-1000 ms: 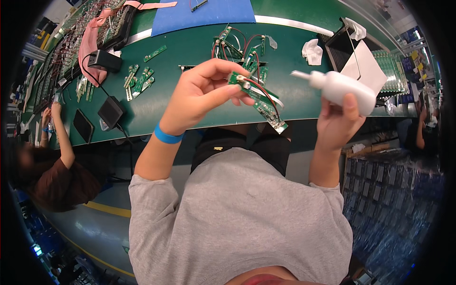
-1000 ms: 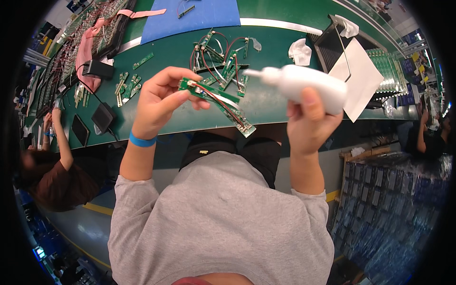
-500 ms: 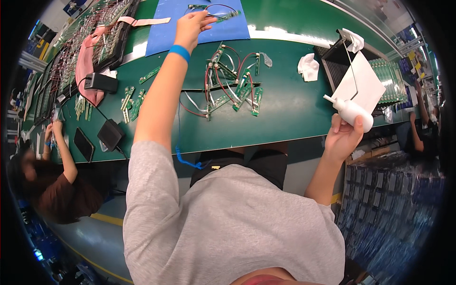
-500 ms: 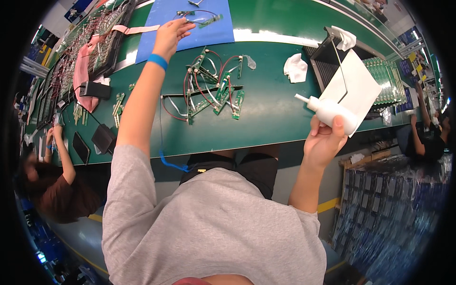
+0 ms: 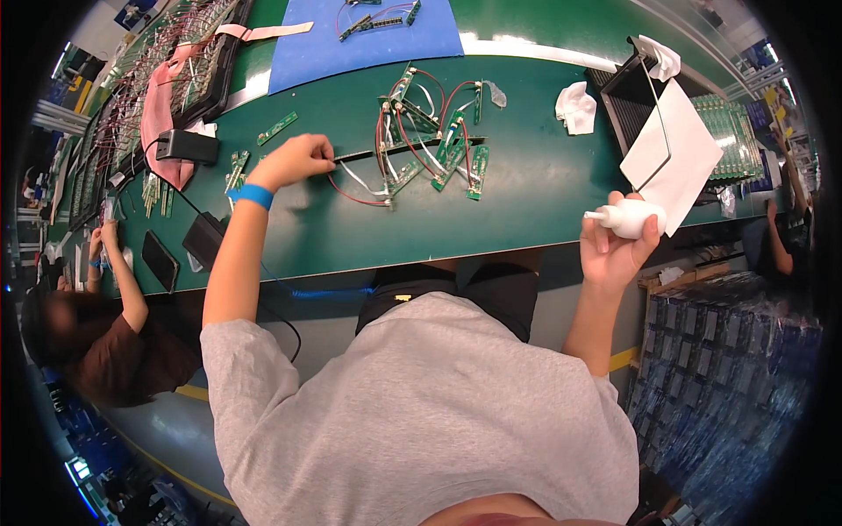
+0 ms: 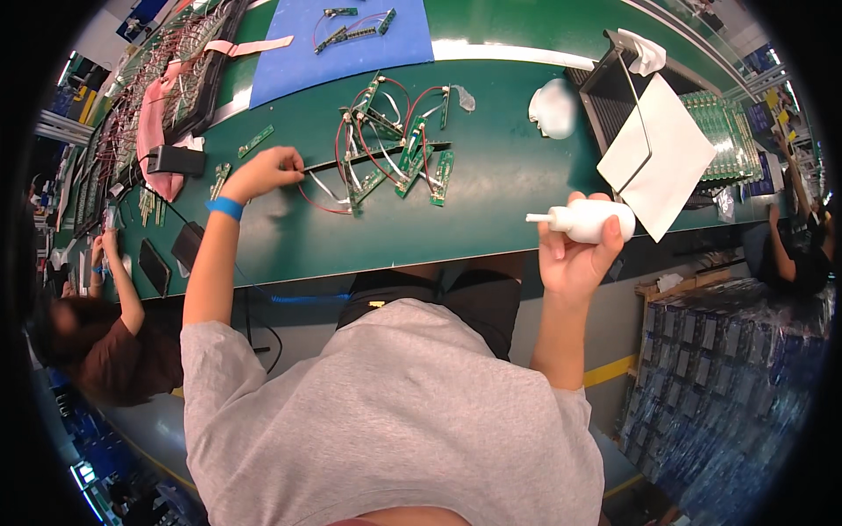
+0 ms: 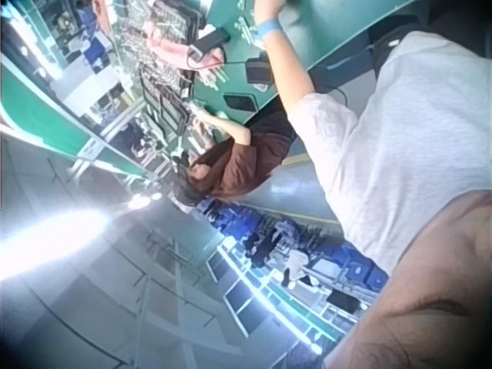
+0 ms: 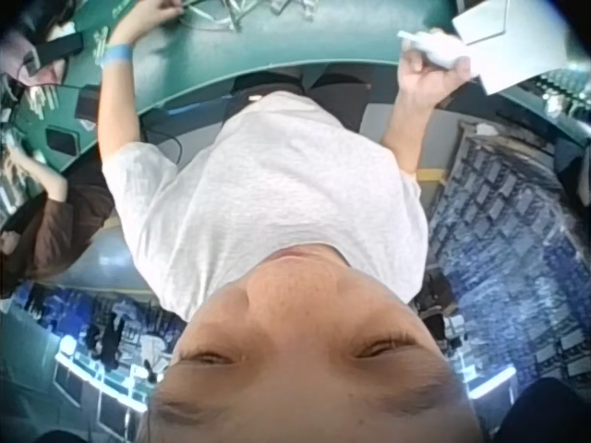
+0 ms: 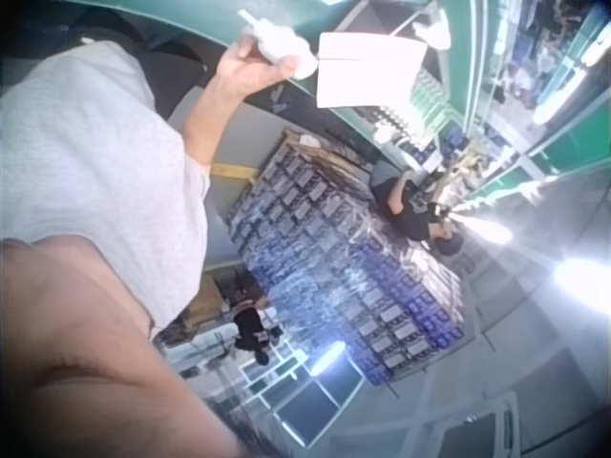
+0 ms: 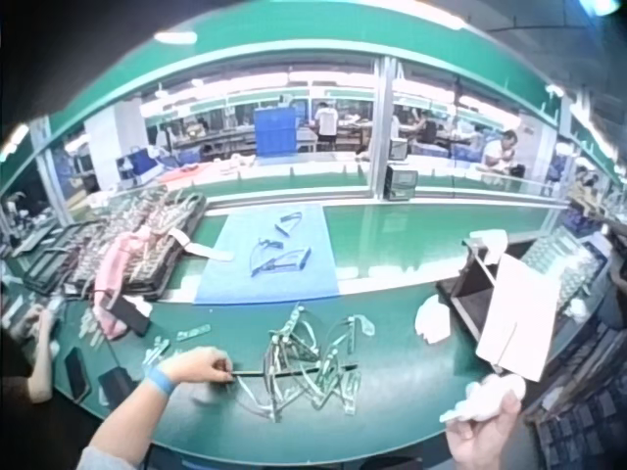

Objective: Apply glue to electronic circuit board components using a squeeze bottle.

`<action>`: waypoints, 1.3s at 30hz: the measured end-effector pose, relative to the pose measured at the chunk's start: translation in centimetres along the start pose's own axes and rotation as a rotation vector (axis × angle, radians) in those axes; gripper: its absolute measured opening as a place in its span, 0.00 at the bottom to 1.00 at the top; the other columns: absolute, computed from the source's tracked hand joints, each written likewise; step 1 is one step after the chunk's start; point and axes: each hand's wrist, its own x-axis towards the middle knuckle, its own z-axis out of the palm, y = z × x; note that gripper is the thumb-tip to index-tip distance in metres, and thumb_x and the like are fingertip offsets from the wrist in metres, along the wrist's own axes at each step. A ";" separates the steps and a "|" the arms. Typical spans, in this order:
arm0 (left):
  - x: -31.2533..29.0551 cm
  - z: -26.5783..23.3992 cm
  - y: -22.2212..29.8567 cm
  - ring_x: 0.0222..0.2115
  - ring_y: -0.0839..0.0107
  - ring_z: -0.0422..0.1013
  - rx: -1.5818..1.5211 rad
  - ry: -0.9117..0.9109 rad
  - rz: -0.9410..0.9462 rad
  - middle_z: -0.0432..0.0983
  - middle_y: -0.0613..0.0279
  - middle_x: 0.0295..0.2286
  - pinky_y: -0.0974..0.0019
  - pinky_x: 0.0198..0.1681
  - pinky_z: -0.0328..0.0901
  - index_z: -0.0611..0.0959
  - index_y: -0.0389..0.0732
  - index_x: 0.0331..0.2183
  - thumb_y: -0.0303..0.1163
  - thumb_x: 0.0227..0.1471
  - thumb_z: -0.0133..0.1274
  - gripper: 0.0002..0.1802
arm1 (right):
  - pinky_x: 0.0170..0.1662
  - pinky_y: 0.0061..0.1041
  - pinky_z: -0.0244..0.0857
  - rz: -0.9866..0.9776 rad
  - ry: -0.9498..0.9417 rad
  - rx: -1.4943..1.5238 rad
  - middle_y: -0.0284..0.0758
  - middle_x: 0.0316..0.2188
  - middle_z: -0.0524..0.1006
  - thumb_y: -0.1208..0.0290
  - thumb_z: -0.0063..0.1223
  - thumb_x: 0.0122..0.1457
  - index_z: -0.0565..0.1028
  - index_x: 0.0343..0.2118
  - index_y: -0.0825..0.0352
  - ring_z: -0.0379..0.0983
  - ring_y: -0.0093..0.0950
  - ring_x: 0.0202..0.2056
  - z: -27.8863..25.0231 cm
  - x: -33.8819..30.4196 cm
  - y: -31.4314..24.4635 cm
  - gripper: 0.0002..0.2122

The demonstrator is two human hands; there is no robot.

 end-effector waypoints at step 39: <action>-12.6 -1.6 16.5 0.06 0.82 0.57 -1.046 -0.135 0.533 0.67 0.62 0.11 0.81 0.08 0.50 0.67 0.35 0.30 0.25 0.48 0.44 0.06 | 0.18 0.19 0.52 -0.504 -0.245 -0.679 0.35 0.17 0.61 0.52 0.46 0.45 0.58 0.20 0.66 0.55 0.22 0.14 9.6 -3.7 -1.4 0.20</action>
